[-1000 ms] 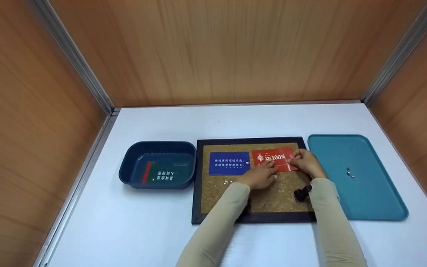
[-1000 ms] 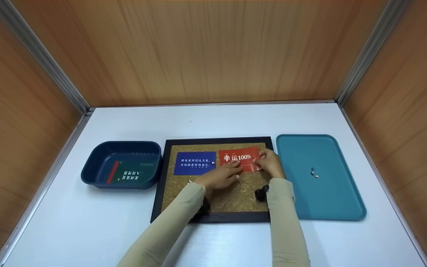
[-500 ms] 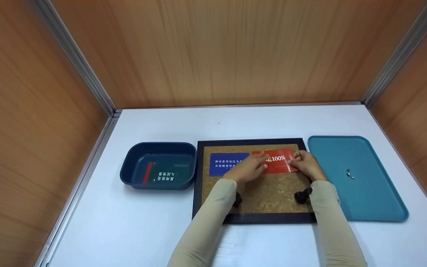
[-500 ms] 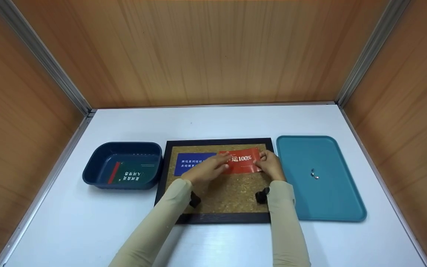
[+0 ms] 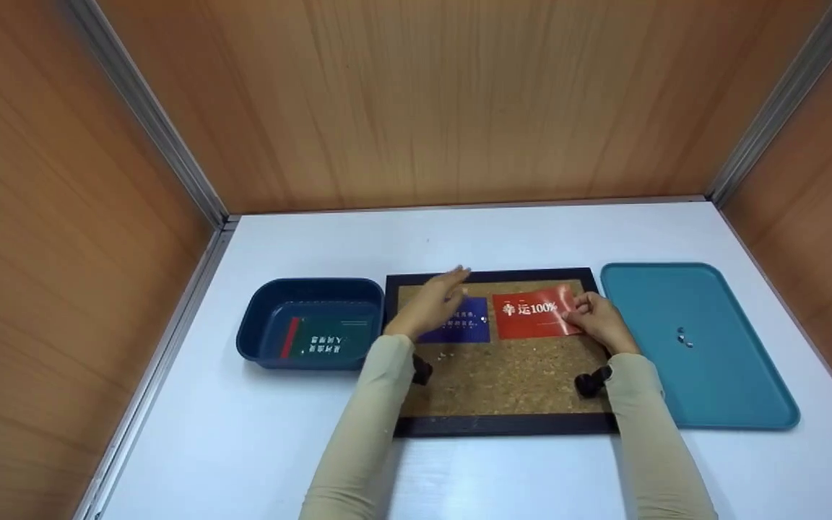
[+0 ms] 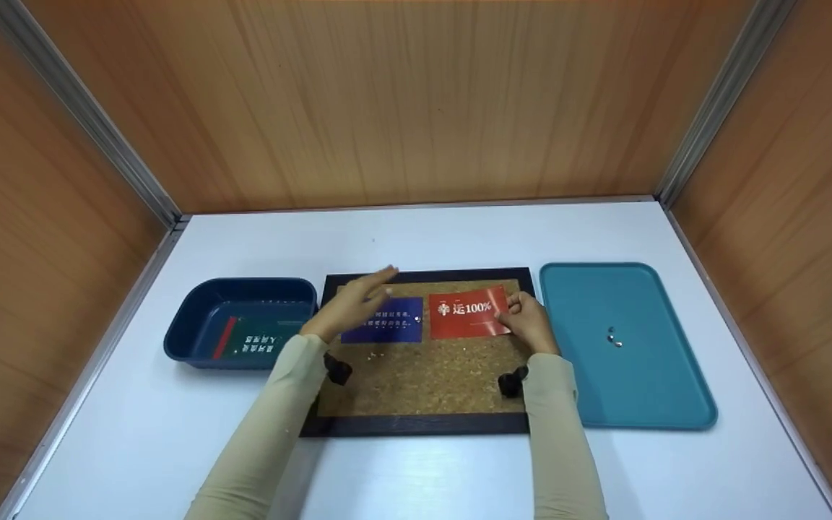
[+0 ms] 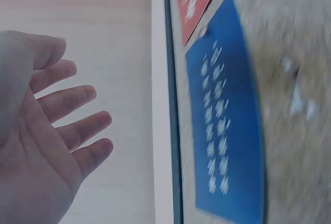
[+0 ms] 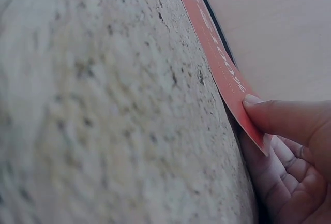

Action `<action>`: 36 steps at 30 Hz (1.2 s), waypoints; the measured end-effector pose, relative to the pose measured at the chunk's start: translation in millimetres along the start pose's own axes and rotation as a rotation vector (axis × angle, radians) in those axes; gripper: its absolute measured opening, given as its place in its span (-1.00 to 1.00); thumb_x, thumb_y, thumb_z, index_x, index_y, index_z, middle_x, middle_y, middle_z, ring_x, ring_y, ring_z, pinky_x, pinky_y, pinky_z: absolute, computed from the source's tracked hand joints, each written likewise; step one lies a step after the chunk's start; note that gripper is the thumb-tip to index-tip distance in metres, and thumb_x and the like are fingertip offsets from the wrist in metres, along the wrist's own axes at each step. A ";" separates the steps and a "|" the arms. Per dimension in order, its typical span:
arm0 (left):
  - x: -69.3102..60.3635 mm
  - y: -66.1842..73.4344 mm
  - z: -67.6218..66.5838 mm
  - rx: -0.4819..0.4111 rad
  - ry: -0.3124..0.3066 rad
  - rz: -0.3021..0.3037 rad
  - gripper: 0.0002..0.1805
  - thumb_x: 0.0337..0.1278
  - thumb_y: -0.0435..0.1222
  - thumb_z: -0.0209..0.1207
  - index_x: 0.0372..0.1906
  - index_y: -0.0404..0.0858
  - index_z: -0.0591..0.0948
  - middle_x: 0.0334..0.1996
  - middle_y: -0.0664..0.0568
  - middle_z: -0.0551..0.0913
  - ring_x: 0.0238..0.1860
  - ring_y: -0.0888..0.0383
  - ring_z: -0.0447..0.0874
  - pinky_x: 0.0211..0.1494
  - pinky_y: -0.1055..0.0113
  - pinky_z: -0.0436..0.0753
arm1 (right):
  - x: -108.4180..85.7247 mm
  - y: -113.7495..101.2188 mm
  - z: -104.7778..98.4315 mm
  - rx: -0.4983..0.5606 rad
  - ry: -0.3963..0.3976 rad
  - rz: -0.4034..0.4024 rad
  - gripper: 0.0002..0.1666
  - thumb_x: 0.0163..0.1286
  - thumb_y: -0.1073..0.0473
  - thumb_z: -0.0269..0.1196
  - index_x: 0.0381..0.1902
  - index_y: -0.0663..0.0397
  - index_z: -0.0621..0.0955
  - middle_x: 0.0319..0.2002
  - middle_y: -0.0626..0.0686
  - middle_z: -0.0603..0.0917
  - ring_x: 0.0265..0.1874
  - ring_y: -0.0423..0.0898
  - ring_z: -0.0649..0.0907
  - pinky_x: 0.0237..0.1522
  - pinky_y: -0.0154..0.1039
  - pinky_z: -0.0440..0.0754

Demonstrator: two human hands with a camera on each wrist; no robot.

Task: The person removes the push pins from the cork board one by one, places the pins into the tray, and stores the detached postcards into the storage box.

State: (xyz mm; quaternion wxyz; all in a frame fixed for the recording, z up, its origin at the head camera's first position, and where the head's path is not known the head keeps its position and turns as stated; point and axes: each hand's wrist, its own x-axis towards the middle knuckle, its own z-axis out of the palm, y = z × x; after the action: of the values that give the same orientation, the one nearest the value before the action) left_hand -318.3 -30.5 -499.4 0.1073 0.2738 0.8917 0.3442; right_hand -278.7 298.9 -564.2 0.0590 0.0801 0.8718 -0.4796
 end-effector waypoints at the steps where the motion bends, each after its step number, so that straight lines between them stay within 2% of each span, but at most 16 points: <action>1: -2.1 -3.7 -5.1 -0.005 0.021 0.001 -0.47 0.49 -0.12 -0.13 0.48 -0.07 0.20 0.50 0.04 0.12 0.50 0.11 0.08 0.53 0.18 0.15 | 0.0 0.1 0.4 0.007 0.001 0.001 -0.65 0.33 0.18 0.24 -0.07 0.31 0.44 -0.30 0.06 0.55 -0.40 -0.24 0.54 -0.38 -0.41 0.54; 6: -13.7 -24.8 -30.5 -0.033 0.153 -0.007 -0.49 0.48 -0.20 -0.09 0.45 -0.14 0.25 0.46 -0.03 0.22 0.48 0.05 0.16 0.52 0.16 0.17 | 0.6 0.8 2.0 0.015 0.010 -0.022 -0.65 0.33 0.19 0.24 -0.08 0.34 0.44 -0.31 0.07 0.55 -0.43 -0.23 0.54 -0.41 -0.42 0.55; 11: -31.9 -50.2 -57.4 -0.067 0.256 -0.072 -0.49 0.48 -0.21 -0.10 0.45 -0.17 0.25 0.46 -0.07 0.22 0.48 0.02 0.15 0.54 0.14 0.13 | 0.2 -1.5 3.5 0.018 0.008 -0.022 -0.62 0.34 0.15 0.24 -0.07 0.33 0.43 -0.28 0.10 0.56 -0.40 -0.20 0.54 -0.41 -0.41 0.54; 17: -55.7 -85.1 -84.0 -0.090 0.375 -0.119 -0.49 0.47 -0.25 -0.10 0.44 -0.24 0.26 0.45 -0.13 0.24 0.48 -0.02 0.15 0.55 0.13 0.11 | 0.5 -1.4 4.3 0.017 0.015 -0.002 -0.62 0.32 0.16 0.25 -0.07 0.33 0.43 -0.27 0.10 0.56 -0.38 -0.20 0.55 -0.39 -0.43 0.54; 21: -72.8 -106.7 -97.6 -0.080 0.409 -0.169 -0.48 0.49 -0.22 -0.13 0.46 -0.22 0.22 0.46 -0.09 0.20 0.49 -0.01 0.11 0.55 0.14 0.09 | -0.8 0.5 2.9 0.016 0.022 0.012 -0.64 0.31 0.17 0.25 -0.08 0.31 0.43 -0.28 0.07 0.53 -0.35 -0.20 0.52 -0.36 -0.43 0.52; 28: -105.7 -133.4 -119.4 -0.084 0.440 -0.286 -0.45 0.52 -0.16 -0.20 0.51 -0.12 0.12 0.51 -0.05 0.09 0.52 0.00 0.01 0.56 0.08 0.07 | -2.1 0.5 0.5 0.007 0.018 -0.007 -0.62 0.30 0.16 0.25 -0.07 0.32 0.44 -0.29 0.04 0.53 -0.34 -0.20 0.51 -0.32 -0.41 0.50; 36: -135.6 -162.2 -134.1 -0.086 0.503 -0.344 -0.44 0.52 -0.16 -0.21 0.51 -0.17 0.10 0.51 -0.12 0.06 0.53 -0.06 -0.03 0.56 0.04 0.04 | -0.3 1.5 -0.2 0.006 0.014 0.009 -0.60 0.30 0.15 0.26 -0.06 0.31 0.44 -0.28 0.04 0.54 -0.37 -0.21 0.52 -0.33 -0.40 0.51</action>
State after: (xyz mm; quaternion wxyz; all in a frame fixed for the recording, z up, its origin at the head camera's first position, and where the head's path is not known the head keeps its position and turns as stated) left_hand -324.2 -280.6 -508.8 -0.0488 0.0201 0.9082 0.4152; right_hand -278.1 299.8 -565.4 0.0547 0.0874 0.8705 -0.4813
